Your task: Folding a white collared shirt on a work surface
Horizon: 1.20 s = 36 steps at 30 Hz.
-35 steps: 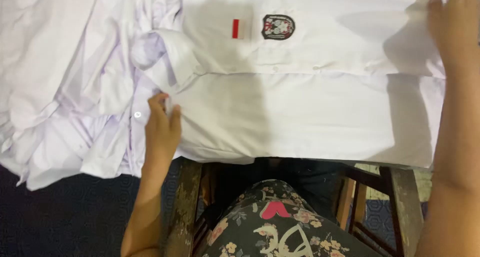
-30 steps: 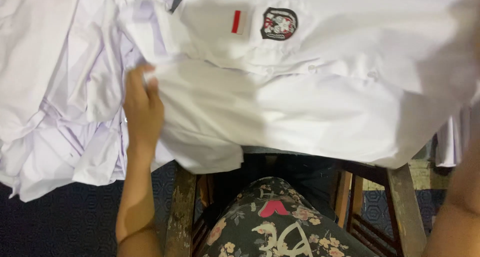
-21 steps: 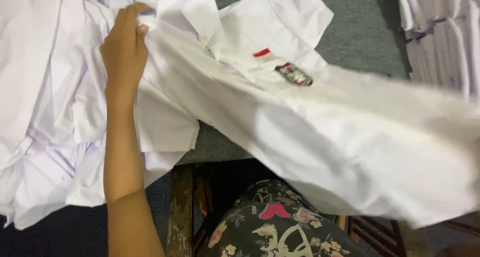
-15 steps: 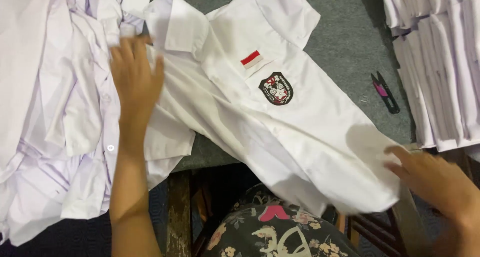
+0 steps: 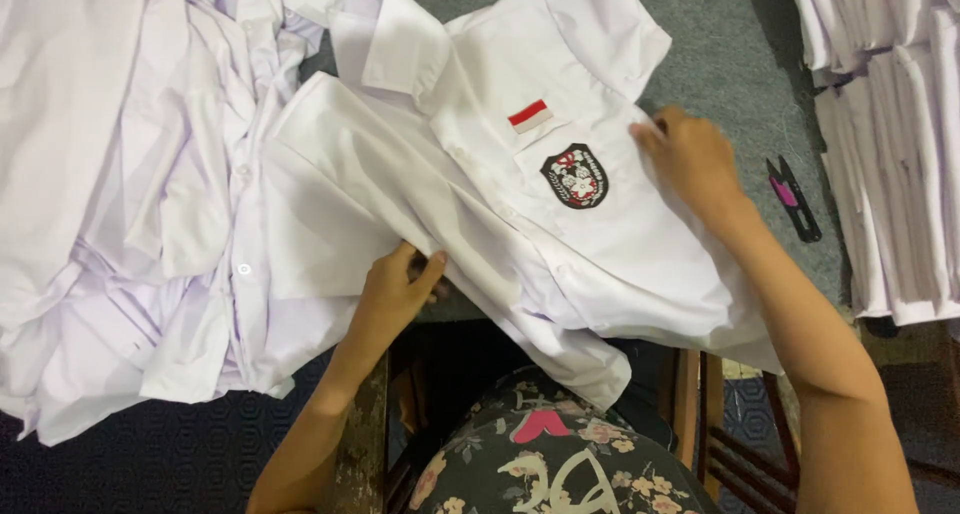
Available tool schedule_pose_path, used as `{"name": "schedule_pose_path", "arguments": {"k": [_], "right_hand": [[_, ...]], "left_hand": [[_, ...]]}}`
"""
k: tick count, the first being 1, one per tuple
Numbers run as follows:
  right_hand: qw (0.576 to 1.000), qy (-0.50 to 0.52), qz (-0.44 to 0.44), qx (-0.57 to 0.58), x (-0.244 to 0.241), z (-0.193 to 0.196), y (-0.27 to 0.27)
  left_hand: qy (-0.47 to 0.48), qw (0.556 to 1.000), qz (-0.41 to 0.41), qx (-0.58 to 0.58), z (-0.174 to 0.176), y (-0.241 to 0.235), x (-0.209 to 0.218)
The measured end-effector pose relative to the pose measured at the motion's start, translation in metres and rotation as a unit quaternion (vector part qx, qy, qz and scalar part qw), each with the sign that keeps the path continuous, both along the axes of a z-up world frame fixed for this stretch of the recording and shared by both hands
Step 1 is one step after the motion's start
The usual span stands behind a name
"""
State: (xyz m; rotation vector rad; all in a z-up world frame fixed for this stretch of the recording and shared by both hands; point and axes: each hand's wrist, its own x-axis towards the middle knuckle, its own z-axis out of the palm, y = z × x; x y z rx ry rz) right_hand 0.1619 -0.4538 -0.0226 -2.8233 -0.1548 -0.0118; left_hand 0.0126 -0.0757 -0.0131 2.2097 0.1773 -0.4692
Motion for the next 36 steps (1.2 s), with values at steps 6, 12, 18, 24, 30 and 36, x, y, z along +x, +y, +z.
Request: {"name": "schedule_pose_path", "arguments": {"k": [6,12,18,24,30,36], "right_hand": [[0.988,0.137,-0.075,-0.007,-0.072,0.051,-0.052],[0.944,0.275,-0.158,0.088,-0.112,0.048,-0.096],[0.989,-0.038,-0.069,0.123,-0.062,-0.023,-0.141],[0.986,-0.142,0.014,-0.083,-0.008,-0.077,-0.152],[0.989,-0.137,0.047,-0.009,0.010,-0.086,-0.150],[0.964,-0.204,-0.077,0.150,-0.026,-0.022,-0.132]], "left_hand": [[-0.083,0.996,0.020,-0.024,0.025,0.060,-0.023],[-0.062,0.997,0.050,0.020,0.049,0.096,-0.034],[-0.332,0.888,0.172,0.268,0.049,0.117,-0.004],[-0.220,0.917,0.180,0.278,0.061,0.088,0.012],[-0.344,0.910,0.181,0.145,0.075,0.072,0.012],[-0.534,0.804,0.124,0.228,0.092,0.103,0.017]]}}
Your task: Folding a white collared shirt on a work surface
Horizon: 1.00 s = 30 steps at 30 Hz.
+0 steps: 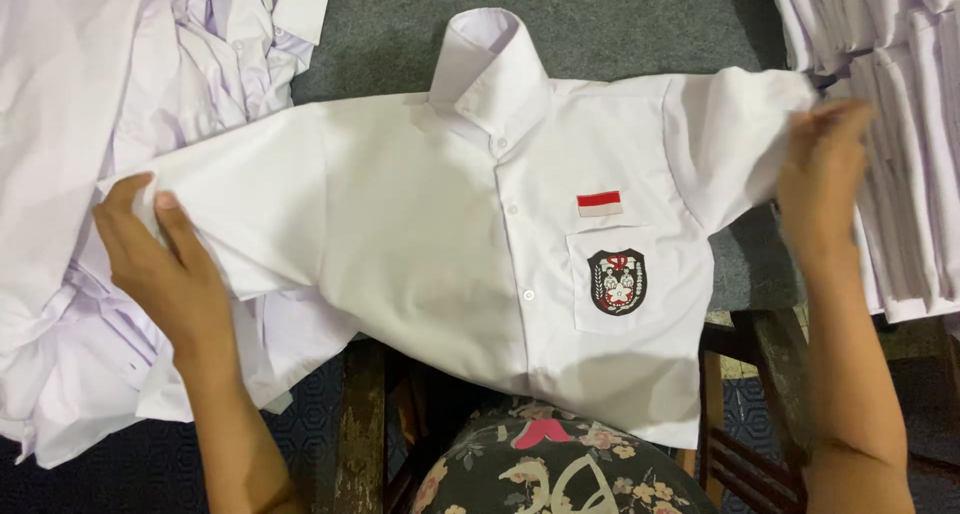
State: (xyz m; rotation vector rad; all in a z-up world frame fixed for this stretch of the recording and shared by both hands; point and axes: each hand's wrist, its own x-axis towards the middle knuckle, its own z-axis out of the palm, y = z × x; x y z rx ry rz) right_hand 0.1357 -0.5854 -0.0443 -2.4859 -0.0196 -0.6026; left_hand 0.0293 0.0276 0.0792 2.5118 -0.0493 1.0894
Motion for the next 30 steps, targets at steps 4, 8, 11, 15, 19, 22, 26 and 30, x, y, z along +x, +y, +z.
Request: {"name": "schedule_pose_path", "arguments": {"k": [4,8,11,15,19,22,26,30], "right_hand": [[0.997,-0.040,-0.011,-0.060,-0.043,0.061,0.018],[0.988,-0.032,-0.052,-0.139,-0.048,0.039,0.001],[0.954,0.089,-0.101,-0.267,-0.054,0.036,0.001],[0.954,0.018,0.011,-0.300,-0.044,0.054,0.035],[0.953,-0.003,0.284,-0.108,-0.013,0.056,0.117],[0.893,0.140,0.365,-0.225,0.008,0.031,0.121],[0.909,0.126,0.335,-0.214,0.050,0.015,0.101],[0.919,0.035,0.148,-0.362,0.076,-0.015,0.082]], "left_hand": [[0.043,0.996,0.050,0.053,-0.010,0.017,0.008],[0.216,0.959,0.160,0.092,-0.020,0.016,0.007],[0.262,0.952,0.120,0.105,-0.005,-0.013,0.000],[0.262,0.958,0.011,0.114,-0.010,-0.042,0.014],[0.083,0.954,-0.192,0.216,-0.076,-0.088,0.069],[0.291,0.922,-0.205,0.152,-0.116,-0.114,0.111],[0.338,0.917,-0.181,0.113,-0.141,-0.108,0.142],[0.357,0.913,-0.172,0.101,-0.135,-0.112,0.144]]}}
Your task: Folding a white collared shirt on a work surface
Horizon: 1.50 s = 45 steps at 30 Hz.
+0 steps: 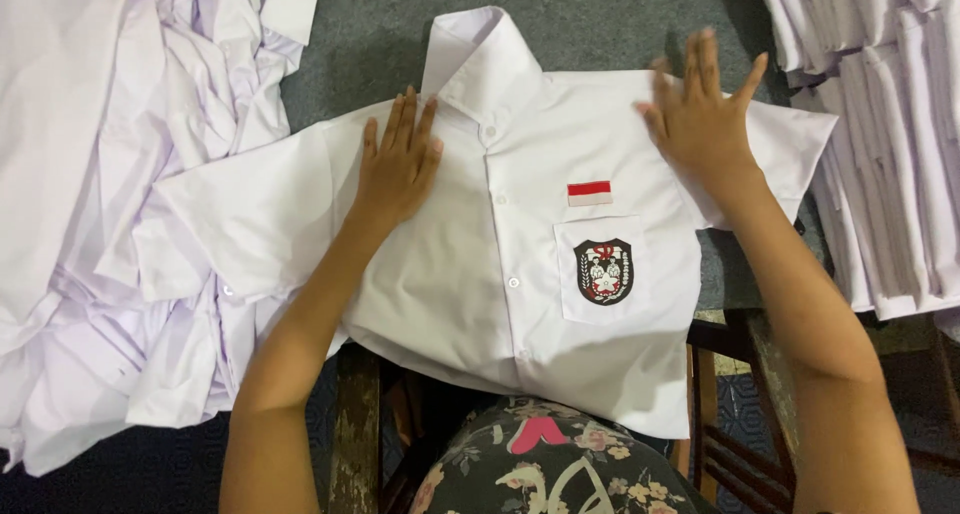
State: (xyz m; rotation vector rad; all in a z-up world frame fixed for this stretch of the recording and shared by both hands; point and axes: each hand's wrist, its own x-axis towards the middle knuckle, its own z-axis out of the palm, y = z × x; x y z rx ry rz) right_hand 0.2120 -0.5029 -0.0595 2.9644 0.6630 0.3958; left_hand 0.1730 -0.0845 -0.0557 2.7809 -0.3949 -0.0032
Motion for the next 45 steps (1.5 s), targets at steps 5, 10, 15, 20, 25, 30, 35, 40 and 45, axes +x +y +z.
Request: {"name": "schedule_pose_path", "arguments": {"k": [5,10,15,20,25,30,35,40,45], "right_hand": [[0.993,-0.107,0.034,0.021,0.021,0.014,0.042],[0.887,0.086,0.087,0.444,0.058,0.034,0.102],[0.829,0.273,-0.055,0.484,0.078,0.054,0.146],[0.865,0.319,-0.034,0.386,0.078,0.055,0.144],[0.741,0.371,-0.061,0.557,0.080,0.033,0.136],[0.709,0.360,-0.053,0.604,0.094,-0.020,0.127],[0.655,0.374,-0.078,0.652,0.099,-0.037,0.120],[0.560,0.463,-0.101,0.679,0.117,-0.064,0.109],[0.527,0.474,-0.141,0.691,0.107,-0.040,0.116]], "left_hand": [[-0.038,0.999,0.018,-0.030,0.021,-0.012,0.021],[0.067,0.933,0.055,-0.349,0.080,-0.046,0.060],[0.185,0.848,0.071,-0.492,0.064,-0.077,0.085],[0.050,0.923,0.046,-0.380,0.035,-0.101,0.065],[-0.320,0.901,-0.026,-0.292,0.064,-0.088,0.043],[-0.368,0.921,0.042,-0.123,0.013,-0.065,0.074],[-0.409,0.908,0.069,-0.065,-0.001,-0.065,0.082],[-0.406,0.911,0.067,-0.037,-0.005,-0.063,0.085],[-0.404,0.908,0.101,-0.040,0.000,-0.067,0.077]]}}
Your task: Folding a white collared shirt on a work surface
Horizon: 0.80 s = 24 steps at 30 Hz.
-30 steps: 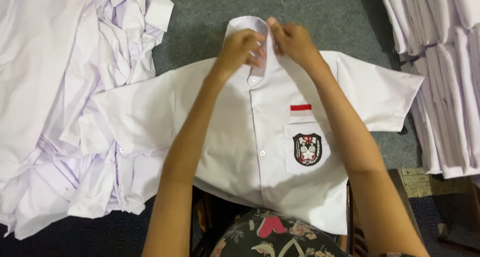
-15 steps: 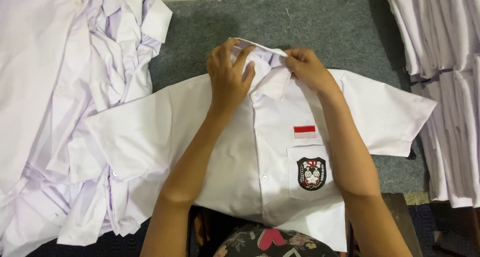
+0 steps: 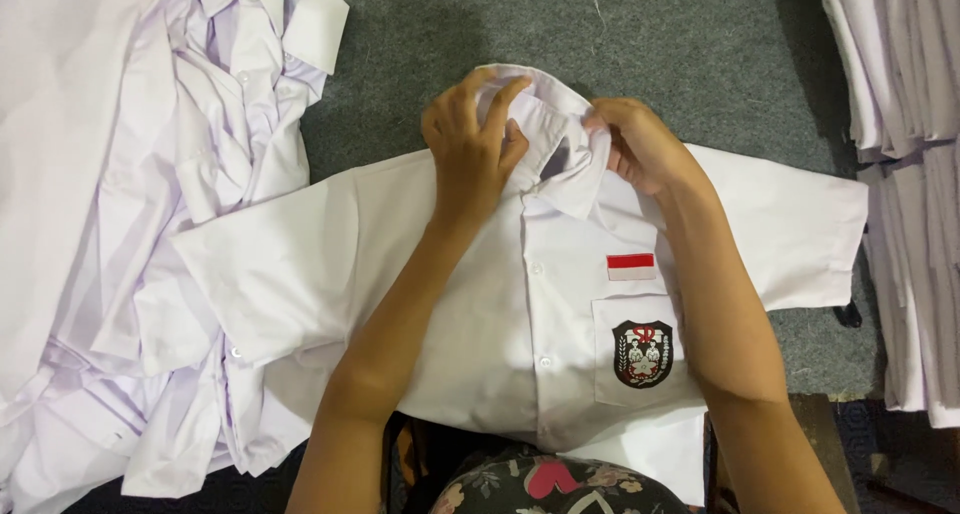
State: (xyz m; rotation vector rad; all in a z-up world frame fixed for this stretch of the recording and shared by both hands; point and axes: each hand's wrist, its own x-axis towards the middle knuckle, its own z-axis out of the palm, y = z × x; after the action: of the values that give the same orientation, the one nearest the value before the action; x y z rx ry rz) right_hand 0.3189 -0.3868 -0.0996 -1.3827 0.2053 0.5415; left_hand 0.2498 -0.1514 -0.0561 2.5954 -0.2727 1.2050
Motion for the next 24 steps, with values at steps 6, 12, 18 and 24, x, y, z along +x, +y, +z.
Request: {"name": "schedule_pose_path", "arguments": {"k": [6,12,18,24], "right_hand": [[0.995,-0.095,0.021,0.011,-0.035,0.076,0.026],[0.995,-0.077,-0.023,0.060,-0.009,0.011,-0.005],[0.984,-0.168,0.026,-0.050,-0.033,0.057,0.013],[0.937,-0.246,0.043,-0.242,-0.032,0.056,0.004]], "left_hand": [[0.002,0.991,-0.127,-0.044,0.031,-0.019,-0.021],[0.042,0.984,-0.171,-0.037,0.036,-0.023,-0.028],[0.120,0.973,-0.196,-0.039,0.029,-0.022,-0.037],[0.204,0.960,-0.169,-0.095,0.021,-0.024,-0.039]]}}
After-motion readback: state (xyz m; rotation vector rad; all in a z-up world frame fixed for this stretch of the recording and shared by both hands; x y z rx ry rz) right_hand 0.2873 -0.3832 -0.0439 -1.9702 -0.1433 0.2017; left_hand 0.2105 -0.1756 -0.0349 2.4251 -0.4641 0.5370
